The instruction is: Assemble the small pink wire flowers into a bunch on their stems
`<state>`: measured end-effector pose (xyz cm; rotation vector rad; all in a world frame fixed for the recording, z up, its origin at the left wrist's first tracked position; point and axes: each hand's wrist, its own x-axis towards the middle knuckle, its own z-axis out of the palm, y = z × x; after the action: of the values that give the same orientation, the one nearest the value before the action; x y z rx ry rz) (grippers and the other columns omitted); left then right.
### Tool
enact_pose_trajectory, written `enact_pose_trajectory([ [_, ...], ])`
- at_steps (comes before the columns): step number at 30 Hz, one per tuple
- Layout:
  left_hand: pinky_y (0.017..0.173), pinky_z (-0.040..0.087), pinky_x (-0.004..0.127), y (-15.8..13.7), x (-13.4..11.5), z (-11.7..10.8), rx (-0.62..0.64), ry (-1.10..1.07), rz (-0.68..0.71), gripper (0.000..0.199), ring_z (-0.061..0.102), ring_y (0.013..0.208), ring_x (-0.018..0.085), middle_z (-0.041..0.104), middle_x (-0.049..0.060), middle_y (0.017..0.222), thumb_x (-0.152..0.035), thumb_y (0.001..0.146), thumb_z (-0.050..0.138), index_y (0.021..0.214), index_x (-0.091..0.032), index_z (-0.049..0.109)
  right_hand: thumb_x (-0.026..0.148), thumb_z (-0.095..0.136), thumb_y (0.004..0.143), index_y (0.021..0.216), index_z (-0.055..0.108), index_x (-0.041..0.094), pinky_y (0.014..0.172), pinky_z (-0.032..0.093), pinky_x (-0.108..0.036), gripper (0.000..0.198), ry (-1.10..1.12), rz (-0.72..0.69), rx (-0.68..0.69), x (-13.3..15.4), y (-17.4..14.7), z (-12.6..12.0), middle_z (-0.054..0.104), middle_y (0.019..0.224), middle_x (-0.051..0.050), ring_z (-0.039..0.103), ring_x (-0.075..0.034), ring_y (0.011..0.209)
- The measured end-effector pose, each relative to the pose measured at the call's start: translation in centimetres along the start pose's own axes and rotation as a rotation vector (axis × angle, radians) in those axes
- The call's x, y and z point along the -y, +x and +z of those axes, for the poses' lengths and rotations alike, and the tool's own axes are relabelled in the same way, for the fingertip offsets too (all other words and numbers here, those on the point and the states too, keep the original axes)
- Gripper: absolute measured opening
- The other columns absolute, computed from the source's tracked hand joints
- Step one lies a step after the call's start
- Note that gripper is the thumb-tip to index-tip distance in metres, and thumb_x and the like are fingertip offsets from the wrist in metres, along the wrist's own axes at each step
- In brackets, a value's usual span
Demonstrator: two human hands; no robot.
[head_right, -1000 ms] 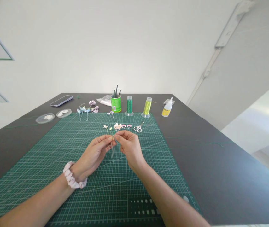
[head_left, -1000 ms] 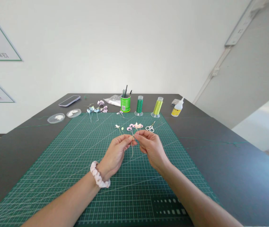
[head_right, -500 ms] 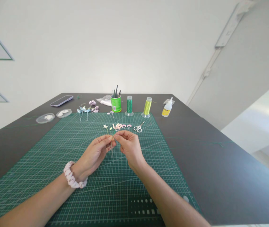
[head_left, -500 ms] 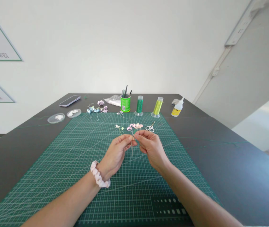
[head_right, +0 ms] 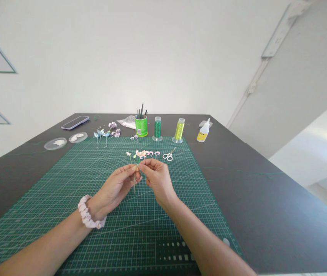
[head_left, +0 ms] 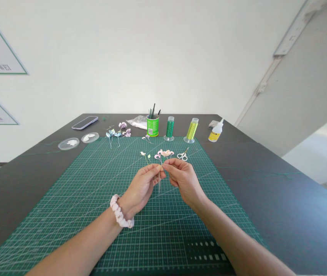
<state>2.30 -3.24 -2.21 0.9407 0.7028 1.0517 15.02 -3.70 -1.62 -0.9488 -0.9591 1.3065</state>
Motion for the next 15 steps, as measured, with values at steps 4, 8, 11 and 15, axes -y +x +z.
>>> enact_pose_trajectory([
  [4, 0.077, 0.038, 0.03, 0.05, 0.12, -0.05, 0.014, -0.011, 0.004, 0.02, 0.05, 0.069, 0.014, 0.059, 0.0, 0.066, -0.029, 0.079, 0.067, 0.064, -0.017, 0.065, 0.035, 0.079, 0.062, 0.064, 0.065, 0.017, 0.035, 0.018, -0.02, 0.023, 0.009, -0.001, 0.005, 0.05, 0.0, 0.01, 0.053, 0.048, 0.006, 0.027, -0.004, 0.036],
  [8, 0.077, 0.039, 0.03, 0.07, 0.15, -0.06, 0.016, -0.023, -0.003, 0.02, 0.05, 0.069, 0.013, 0.058, 0.0, 0.066, -0.029, 0.078, 0.068, 0.064, -0.017, 0.064, 0.033, 0.08, 0.061, 0.064, 0.064, 0.017, 0.035, 0.018, -0.02, 0.023, 0.008, 0.007, 0.007, 0.01, -0.02, 0.0, 0.053, 0.048, 0.006, 0.027, -0.004, 0.037],
  [11, 0.076, 0.039, 0.029, 0.1, 0.13, -0.08, 0.026, -0.041, -0.012, 0.02, 0.05, 0.069, 0.013, 0.057, -0.001, 0.066, -0.029, 0.078, 0.069, 0.063, -0.017, 0.064, 0.032, 0.08, 0.062, 0.065, 0.064, 0.017, 0.035, 0.018, -0.02, 0.022, 0.01, 0.005, 0.01, -0.04, -0.03, -0.04, 0.053, 0.048, 0.006, 0.027, -0.003, 0.037],
  [15, 0.076, 0.041, 0.029, 0.05, 0.0, 0.02, 0.031, -0.084, -0.039, 0.02, 0.05, 0.067, 0.012, 0.057, 0.0, 0.065, -0.028, 0.076, 0.071, 0.062, -0.016, 0.064, 0.032, 0.08, 0.062, 0.065, 0.064, 0.017, 0.035, 0.018, -0.02, 0.022, 0.02, 0.005, 0.016, 0.0, -0.07, -0.07, 0.052, 0.046, 0.007, 0.026, -0.003, 0.036],
])
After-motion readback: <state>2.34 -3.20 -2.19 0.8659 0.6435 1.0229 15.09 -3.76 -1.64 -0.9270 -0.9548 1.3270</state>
